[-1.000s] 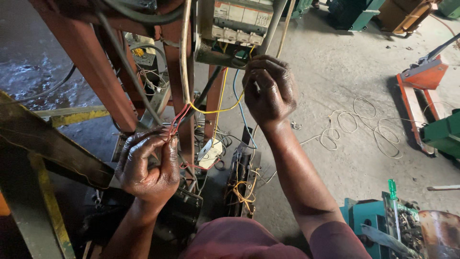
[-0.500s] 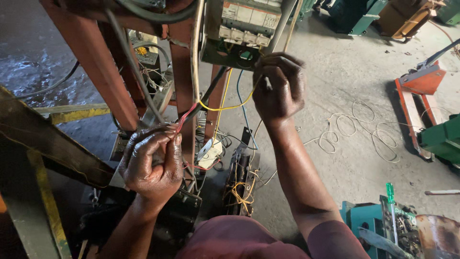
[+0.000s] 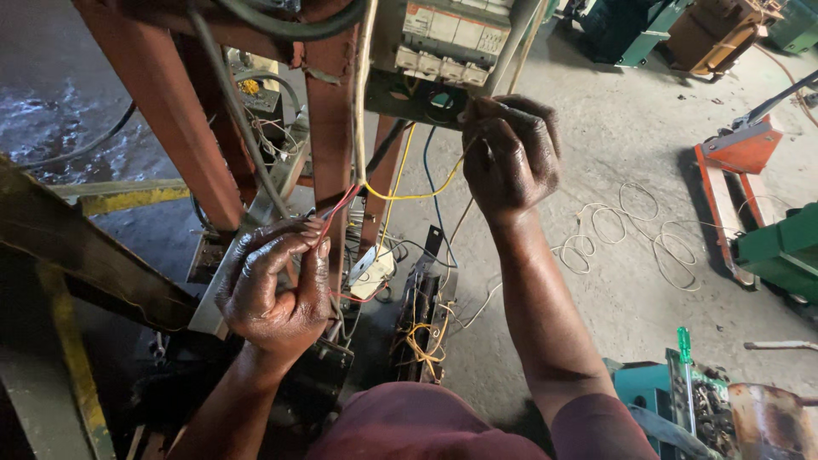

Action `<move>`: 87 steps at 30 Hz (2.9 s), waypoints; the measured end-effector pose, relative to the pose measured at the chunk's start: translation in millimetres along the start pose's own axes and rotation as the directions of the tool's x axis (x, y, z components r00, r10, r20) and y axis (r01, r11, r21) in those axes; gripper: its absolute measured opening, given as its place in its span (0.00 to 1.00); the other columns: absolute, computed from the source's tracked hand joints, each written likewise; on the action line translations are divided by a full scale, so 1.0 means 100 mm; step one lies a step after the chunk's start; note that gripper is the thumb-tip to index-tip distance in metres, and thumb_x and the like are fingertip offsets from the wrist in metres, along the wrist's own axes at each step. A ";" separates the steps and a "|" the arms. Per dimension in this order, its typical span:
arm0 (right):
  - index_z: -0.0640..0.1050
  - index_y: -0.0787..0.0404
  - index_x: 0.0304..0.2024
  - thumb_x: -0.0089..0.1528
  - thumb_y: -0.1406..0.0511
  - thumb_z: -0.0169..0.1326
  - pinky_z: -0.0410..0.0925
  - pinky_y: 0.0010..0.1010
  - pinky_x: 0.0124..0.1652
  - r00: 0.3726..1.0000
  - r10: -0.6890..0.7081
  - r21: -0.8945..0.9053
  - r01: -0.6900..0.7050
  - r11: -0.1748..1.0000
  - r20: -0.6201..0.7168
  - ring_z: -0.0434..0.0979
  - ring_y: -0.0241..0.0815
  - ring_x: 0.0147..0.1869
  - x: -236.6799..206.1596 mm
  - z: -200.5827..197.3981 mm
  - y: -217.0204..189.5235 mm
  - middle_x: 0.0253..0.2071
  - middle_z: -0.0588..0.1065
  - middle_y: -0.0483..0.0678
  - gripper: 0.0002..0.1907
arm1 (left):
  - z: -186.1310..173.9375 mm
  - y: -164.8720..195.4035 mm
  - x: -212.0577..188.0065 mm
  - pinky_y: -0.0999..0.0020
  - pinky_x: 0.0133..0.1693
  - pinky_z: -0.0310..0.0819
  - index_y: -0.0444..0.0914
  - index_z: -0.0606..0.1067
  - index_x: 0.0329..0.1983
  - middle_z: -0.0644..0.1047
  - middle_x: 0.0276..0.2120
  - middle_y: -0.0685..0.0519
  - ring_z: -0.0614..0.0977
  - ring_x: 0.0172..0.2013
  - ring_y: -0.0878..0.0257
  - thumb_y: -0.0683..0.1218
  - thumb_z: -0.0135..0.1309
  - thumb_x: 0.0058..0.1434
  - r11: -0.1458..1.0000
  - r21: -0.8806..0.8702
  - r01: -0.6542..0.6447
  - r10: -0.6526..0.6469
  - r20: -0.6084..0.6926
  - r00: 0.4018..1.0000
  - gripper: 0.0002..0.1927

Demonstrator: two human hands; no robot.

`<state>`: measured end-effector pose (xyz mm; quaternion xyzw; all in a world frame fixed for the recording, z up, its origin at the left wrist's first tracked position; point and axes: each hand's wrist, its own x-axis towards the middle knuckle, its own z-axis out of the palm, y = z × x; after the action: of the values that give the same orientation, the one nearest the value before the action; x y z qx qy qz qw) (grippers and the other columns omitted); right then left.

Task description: The person strips the insulation from several colored wires and inserts them into terminals inside an electrical box. They use both hands to hold and twist the wires while connecting them.

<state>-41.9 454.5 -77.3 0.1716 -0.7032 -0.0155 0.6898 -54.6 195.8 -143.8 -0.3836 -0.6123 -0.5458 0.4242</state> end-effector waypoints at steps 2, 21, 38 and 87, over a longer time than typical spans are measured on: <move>0.75 0.65 0.40 0.59 0.80 0.65 0.76 0.37 0.43 1.000 0.003 -0.003 -0.003 1.000 -0.014 0.82 0.53 0.44 0.00 0.02 0.00 0.40 0.80 0.52 0.13 | 0.00 0.00 0.00 0.67 0.46 0.81 0.31 0.74 0.44 0.81 0.42 0.47 0.85 0.45 0.57 0.30 0.63 0.64 1.000 -0.018 0.013 -0.013 -0.003 1.000 0.11; 0.73 0.62 0.38 0.62 0.76 0.67 0.76 0.34 0.41 0.983 0.113 -0.043 -0.120 0.992 -0.142 0.82 0.49 0.41 -0.16 0.23 -0.02 0.36 0.79 0.50 0.14 | -0.04 -0.04 0.01 0.68 0.47 0.80 0.32 0.74 0.45 0.82 0.42 0.47 0.86 0.45 0.57 0.31 0.63 0.64 1.000 -0.002 -0.002 0.002 0.013 1.000 0.11; 0.75 0.63 0.41 0.63 0.76 0.67 0.73 0.34 0.39 0.994 0.075 -0.077 -0.080 0.994 -0.076 0.81 0.47 0.41 -0.09 0.18 -0.05 0.33 0.77 0.48 0.13 | -0.05 -0.05 0.03 0.68 0.47 0.80 0.32 0.75 0.45 0.82 0.43 0.46 0.86 0.45 0.57 0.30 0.63 0.64 1.000 -0.028 -0.013 0.013 -0.006 1.000 0.11; 0.78 0.64 0.38 0.59 0.77 0.61 0.76 0.39 0.48 0.988 0.129 -0.003 -0.130 0.992 -0.087 0.81 0.51 0.44 -0.19 0.26 -0.11 0.39 0.78 0.51 0.08 | -0.18 -0.15 -0.11 0.66 0.48 0.79 0.31 0.74 0.49 0.81 0.45 0.45 0.84 0.43 0.55 0.32 0.63 0.70 0.993 0.111 -0.037 0.031 0.055 0.998 0.10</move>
<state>-65.2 443.2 -99.6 0.1234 -0.6824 0.0337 0.7197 -62.7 176.4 -158.2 -0.3837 -0.6465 -0.4929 0.4380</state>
